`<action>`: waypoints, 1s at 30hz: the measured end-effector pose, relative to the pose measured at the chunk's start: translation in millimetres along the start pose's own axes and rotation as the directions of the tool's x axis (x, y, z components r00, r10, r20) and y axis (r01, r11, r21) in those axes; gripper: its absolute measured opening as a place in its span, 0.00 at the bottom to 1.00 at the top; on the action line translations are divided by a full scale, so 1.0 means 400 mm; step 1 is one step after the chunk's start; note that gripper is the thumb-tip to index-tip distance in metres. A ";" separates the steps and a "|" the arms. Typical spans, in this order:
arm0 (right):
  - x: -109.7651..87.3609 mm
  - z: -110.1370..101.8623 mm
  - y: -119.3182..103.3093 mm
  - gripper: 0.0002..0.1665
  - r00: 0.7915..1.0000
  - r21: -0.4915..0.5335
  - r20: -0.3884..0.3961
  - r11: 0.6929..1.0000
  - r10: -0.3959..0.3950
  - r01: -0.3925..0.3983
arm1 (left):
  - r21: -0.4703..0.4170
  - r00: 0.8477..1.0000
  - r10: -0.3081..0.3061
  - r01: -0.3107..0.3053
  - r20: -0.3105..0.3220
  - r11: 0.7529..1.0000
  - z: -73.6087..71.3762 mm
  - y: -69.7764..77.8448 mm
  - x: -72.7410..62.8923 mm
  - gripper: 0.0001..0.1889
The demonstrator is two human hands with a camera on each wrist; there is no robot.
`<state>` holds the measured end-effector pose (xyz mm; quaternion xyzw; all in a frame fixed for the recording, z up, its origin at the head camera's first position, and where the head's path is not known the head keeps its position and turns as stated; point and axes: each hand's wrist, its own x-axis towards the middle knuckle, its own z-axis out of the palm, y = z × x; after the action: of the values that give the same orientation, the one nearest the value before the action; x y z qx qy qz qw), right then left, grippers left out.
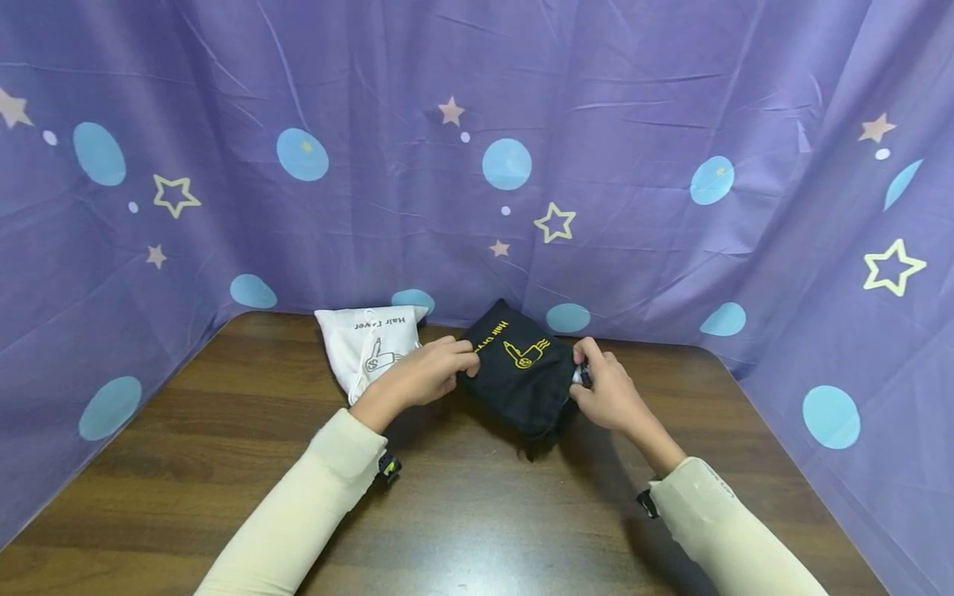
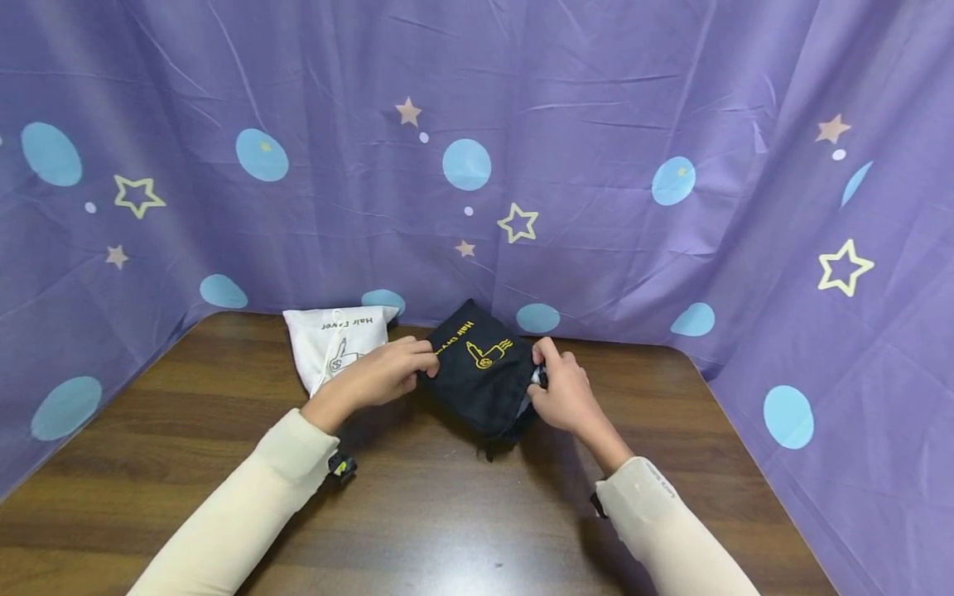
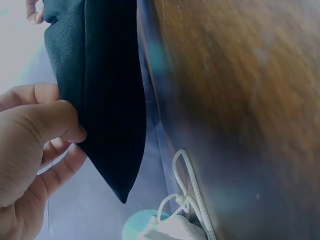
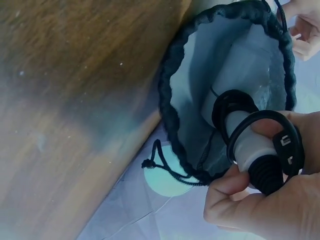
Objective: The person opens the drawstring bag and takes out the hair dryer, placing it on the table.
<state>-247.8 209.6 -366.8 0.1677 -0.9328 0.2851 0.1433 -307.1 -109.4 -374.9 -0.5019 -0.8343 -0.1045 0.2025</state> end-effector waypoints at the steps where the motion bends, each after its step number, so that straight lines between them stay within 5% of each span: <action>1: -0.001 0.000 0.002 0.23 1.000 0.006 0.001 1.000 -0.001 0.001 | 0.001 1.000 -0.002 0.002 -0.001 1.000 -0.002 0.000 0.000 0.20; 13: -0.020 -0.015 0.044 0.24 0.999 0.004 0.043 1.000 -0.027 0.027 | 0.034 0.998 -0.057 0.058 -0.027 0.998 -0.014 -0.024 -0.020 0.20; 22: -0.014 -0.013 0.039 0.24 0.999 0.027 0.031 0.999 -0.037 0.036 | -0.070 0.996 -0.031 0.037 0.086 0.997 -0.008 -0.001 -0.005 0.20; 30: -0.012 -0.006 0.039 0.24 0.999 0.040 0.035 0.999 -0.025 0.024 | -0.074 0.994 -0.045 0.053 0.103 0.996 -0.005 -0.006 -0.010 0.16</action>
<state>-249.1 224.1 -374.3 0.1869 -0.9272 0.2987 0.1269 -307.0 -114.4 -374.8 -0.4933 -0.8510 -0.1156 0.1380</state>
